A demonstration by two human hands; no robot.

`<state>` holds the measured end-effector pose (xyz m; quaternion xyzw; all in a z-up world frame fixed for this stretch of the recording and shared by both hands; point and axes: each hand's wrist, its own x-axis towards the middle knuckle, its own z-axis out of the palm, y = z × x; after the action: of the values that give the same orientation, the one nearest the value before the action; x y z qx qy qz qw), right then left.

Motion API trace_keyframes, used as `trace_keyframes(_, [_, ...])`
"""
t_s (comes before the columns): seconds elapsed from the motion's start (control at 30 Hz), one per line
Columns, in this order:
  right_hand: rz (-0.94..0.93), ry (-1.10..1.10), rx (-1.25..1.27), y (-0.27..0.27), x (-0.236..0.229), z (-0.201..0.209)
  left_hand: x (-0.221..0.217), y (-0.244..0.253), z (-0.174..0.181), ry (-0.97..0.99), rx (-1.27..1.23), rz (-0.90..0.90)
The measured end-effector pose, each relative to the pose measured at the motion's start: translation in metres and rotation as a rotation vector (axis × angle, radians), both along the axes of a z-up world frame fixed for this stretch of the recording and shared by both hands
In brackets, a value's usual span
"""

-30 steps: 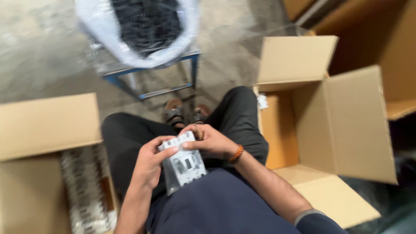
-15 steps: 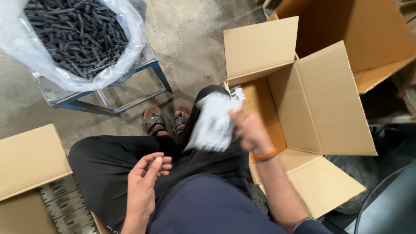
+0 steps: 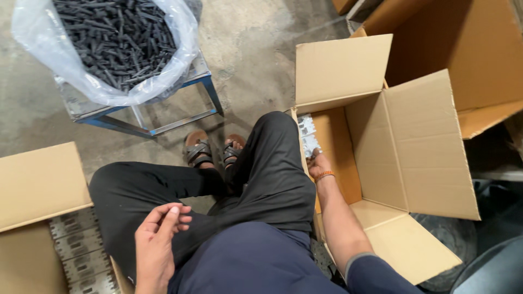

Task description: The person sits on the floor between two open cardboard boxes and repeatedly picks up white plastic electrical components. Using a small wooden stick, they insert black plastic fasteners into the components, then place the assembled units into the right-hand box. The process is repeated continuously.

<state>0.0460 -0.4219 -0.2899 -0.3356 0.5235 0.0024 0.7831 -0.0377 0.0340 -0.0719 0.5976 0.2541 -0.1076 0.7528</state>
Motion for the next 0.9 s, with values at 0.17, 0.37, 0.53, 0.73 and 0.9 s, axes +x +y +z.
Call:
trace_keyframes(0.17, [-0.067,-0.027,0.34,0.018,0.019,-0.005,-0.011,0.032,0.005,-0.085,0.04,0.094])
trace_keyframes(0.37, [0.414,-0.23,0.398,0.026,0.013,0.035,-0.034,0.103,-0.017,-0.154,0.166,0.431])
trace_keyframes(0.53, [0.489,-0.154,0.089,0.058,0.015,0.099,-0.06,0.181,-0.075,-0.107,0.298,0.667])
trace_keyframes(0.73, [0.474,-0.119,-0.597,0.121,0.04,0.148,-0.117,0.242,-0.177,0.192,0.323,0.788])
trace_keyframes(0.9, [0.41,-0.195,-0.903,0.111,0.014,0.168,-0.154,0.244,-0.239,0.576,0.978,0.056])
